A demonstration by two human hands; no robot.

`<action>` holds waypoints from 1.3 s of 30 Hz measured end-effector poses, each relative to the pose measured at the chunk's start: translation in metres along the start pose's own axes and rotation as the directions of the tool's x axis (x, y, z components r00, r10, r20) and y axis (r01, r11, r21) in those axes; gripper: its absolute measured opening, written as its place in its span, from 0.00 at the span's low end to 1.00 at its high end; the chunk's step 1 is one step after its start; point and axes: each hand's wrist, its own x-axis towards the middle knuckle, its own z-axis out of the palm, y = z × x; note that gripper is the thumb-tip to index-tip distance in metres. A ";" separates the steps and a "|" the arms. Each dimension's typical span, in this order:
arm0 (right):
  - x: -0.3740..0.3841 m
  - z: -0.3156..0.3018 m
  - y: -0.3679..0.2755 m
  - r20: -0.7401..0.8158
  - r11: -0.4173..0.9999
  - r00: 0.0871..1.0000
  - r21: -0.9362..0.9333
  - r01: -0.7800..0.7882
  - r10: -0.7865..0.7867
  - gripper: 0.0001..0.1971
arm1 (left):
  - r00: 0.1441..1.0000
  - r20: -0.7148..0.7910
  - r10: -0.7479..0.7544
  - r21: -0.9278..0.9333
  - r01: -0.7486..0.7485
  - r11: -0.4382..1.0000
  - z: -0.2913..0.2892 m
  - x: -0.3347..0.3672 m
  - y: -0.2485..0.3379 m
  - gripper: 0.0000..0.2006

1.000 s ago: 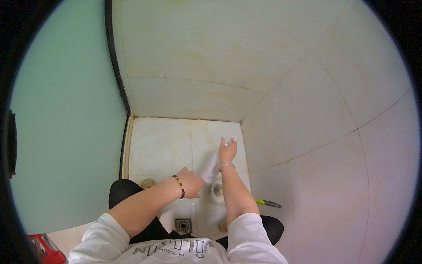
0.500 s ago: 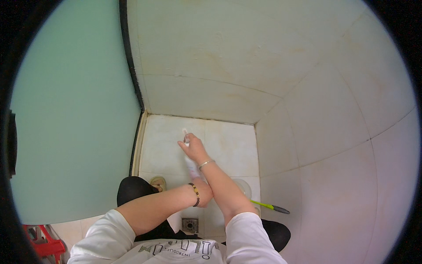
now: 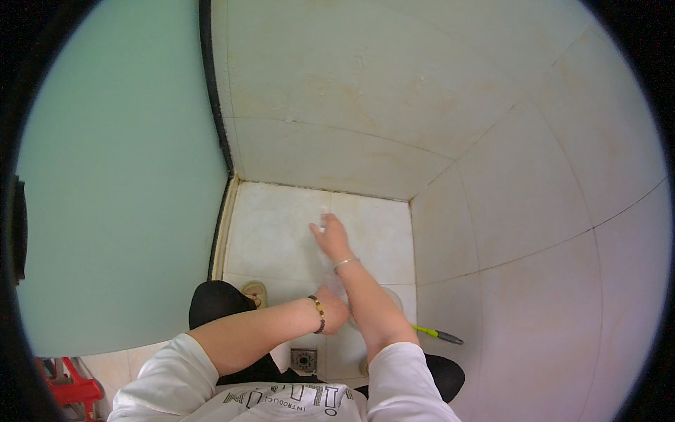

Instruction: The person sprays liquid from a bottle onto the tiled walls of a shower and scrubs the wall tiles and corners with a long-handled brush.

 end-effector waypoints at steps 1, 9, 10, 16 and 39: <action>0.002 0.007 -0.017 0.076 0.997 0.996 0.065 0.037 -0.042 0.23 | 1.000 0.005 -0.006 -0.001 0.006 1.000 0.002 -0.001 -0.001 0.20; 0.016 0.005 0.011 0.027 0.980 0.984 -0.091 -0.175 0.178 0.23 | 0.999 0.013 -0.032 -0.044 0.032 0.999 -0.004 0.000 -0.001 0.21; 0.019 -0.004 0.028 -0.008 0.958 0.965 -0.116 -0.261 0.262 0.24 | 0.999 0.013 -0.034 -0.047 0.035 0.998 -0.004 0.002 -0.001 0.21; 0.010 -0.047 0.068 -0.185 0.877 0.882 -0.141 -0.460 0.433 0.23 | 0.998 -0.060 -0.032 0.034 0.034 0.999 0.002 0.001 0.001 0.10; -0.009 -0.091 0.147 -0.511 0.874 0.718 0.168 -0.455 0.472 0.25 | 0.997 -0.064 -0.033 0.023 0.035 0.999 0.005 -0.010 -0.008 0.18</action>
